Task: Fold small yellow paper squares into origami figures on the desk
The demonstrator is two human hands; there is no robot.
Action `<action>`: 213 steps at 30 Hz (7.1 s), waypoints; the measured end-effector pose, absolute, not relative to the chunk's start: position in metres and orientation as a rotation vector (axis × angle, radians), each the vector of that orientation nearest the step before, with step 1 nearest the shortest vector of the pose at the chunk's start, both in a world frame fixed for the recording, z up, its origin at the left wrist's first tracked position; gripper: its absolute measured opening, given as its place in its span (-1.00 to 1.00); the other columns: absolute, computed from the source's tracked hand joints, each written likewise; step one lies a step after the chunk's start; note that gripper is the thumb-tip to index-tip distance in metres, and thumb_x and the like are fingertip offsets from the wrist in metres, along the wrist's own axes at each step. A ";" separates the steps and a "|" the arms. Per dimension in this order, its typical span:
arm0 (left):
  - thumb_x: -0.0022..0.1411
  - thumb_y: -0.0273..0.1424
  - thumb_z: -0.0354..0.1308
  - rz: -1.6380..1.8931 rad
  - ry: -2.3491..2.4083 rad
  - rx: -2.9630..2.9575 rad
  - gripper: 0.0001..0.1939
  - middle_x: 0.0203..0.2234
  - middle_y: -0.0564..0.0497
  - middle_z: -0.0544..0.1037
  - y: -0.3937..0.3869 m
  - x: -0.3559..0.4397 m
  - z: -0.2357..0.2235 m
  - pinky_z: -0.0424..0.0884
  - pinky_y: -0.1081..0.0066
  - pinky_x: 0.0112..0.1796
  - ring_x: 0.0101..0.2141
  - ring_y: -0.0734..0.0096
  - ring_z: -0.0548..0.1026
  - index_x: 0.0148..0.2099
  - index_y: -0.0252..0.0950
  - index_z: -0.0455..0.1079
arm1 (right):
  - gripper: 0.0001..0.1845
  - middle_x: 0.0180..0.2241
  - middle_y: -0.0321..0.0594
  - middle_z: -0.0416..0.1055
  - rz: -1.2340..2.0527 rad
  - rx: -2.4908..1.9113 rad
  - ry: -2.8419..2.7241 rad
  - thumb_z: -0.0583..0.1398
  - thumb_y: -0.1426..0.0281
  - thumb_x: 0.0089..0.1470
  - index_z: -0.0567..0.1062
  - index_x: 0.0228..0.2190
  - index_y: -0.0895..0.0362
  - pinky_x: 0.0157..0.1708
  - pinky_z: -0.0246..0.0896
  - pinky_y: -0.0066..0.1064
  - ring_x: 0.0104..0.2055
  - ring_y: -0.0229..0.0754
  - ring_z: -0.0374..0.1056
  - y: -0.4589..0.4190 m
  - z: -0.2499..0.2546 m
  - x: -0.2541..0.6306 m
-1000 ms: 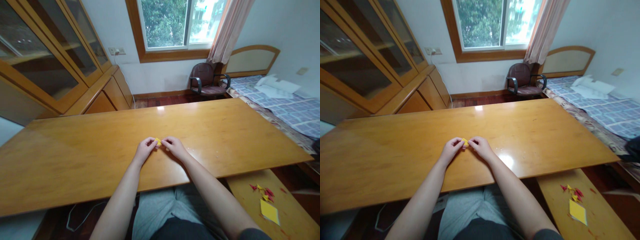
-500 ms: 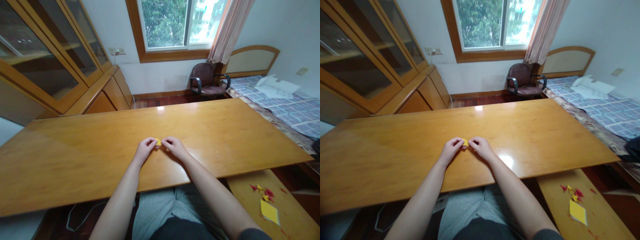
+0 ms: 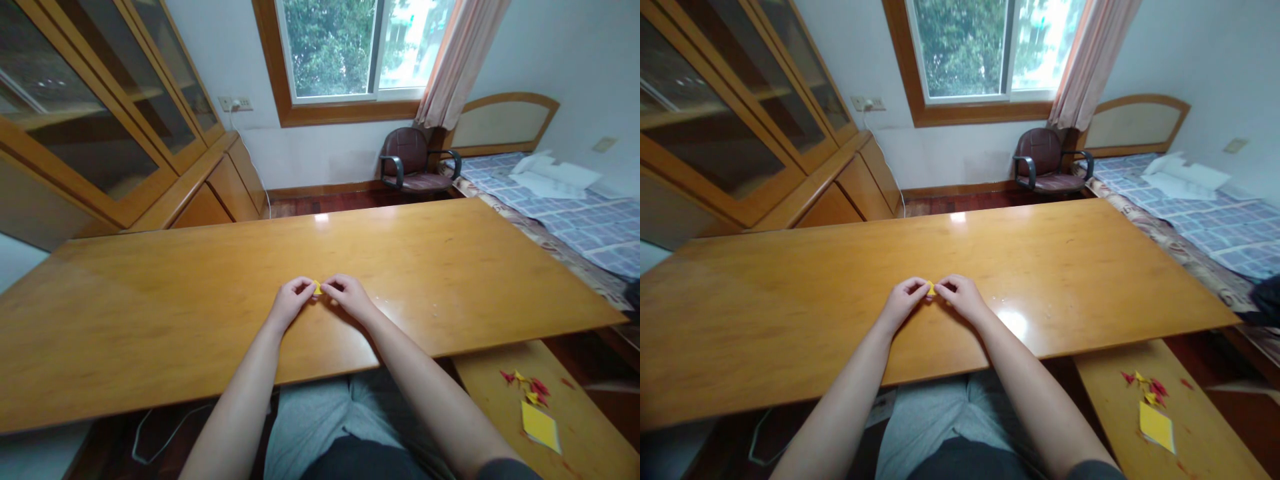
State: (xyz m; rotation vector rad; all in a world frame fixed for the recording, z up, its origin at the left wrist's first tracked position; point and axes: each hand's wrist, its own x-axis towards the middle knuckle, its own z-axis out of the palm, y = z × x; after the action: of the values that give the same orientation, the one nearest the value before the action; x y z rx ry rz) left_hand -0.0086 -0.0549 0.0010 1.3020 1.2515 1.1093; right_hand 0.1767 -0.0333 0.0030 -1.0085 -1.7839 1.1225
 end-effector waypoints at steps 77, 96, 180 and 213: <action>0.28 -0.42 0.17 1.324 1.296 2.140 -0.89 -0.17 -0.05 0.47 -0.065 -0.004 0.007 0.50 0.36 -0.18 -0.11 0.34 0.46 -0.15 -0.20 0.49 | -0.77 -0.60 -0.38 0.26 1.574 -0.974 -1.423 0.18 0.24 -0.03 0.39 -0.53 0.15 -0.51 0.05 -0.50 -0.53 -0.31 0.17 -0.030 0.004 0.182; 0.25 -0.40 0.14 1.254 1.422 1.923 -0.91 -0.42 0.01 0.51 -0.062 -0.007 0.008 0.39 0.46 -0.36 -0.38 0.41 0.49 -0.27 -0.28 0.45 | -0.73 -0.40 -0.29 0.41 1.427 -0.954 -1.428 0.25 0.22 0.02 0.49 -0.28 0.14 -0.48 0.12 -0.48 -0.45 -0.28 0.25 -0.031 -0.001 0.179; 0.17 -0.20 0.24 1.161 1.140 1.221 -0.60 -0.47 -0.06 0.64 -0.061 -0.006 0.002 0.51 0.32 -0.33 -0.43 0.29 0.61 -0.05 -0.35 0.33 | -0.74 -0.53 -0.32 0.33 1.273 -1.032 -1.358 0.21 0.20 0.02 0.46 -0.49 0.15 -0.39 0.12 -0.44 -0.43 -0.24 0.22 -0.025 -0.007 0.177; 0.24 -0.33 0.19 1.181 1.210 1.559 -0.73 -0.39 0.04 0.50 -0.059 -0.008 -0.003 0.49 0.37 -0.27 -0.36 0.40 0.53 -0.01 -0.25 0.37 | -0.71 -0.56 -0.31 0.37 1.340 -1.027 -1.551 0.21 0.20 0.06 0.48 -0.51 0.16 -0.46 0.11 -0.45 -0.50 -0.26 0.26 -0.030 -0.001 0.174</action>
State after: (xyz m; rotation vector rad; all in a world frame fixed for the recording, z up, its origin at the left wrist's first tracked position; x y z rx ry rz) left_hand -0.0081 -0.0595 -0.0031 1.5593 1.2104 1.1813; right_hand 0.1744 -0.0299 -0.0007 -1.0273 -1.5510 1.3402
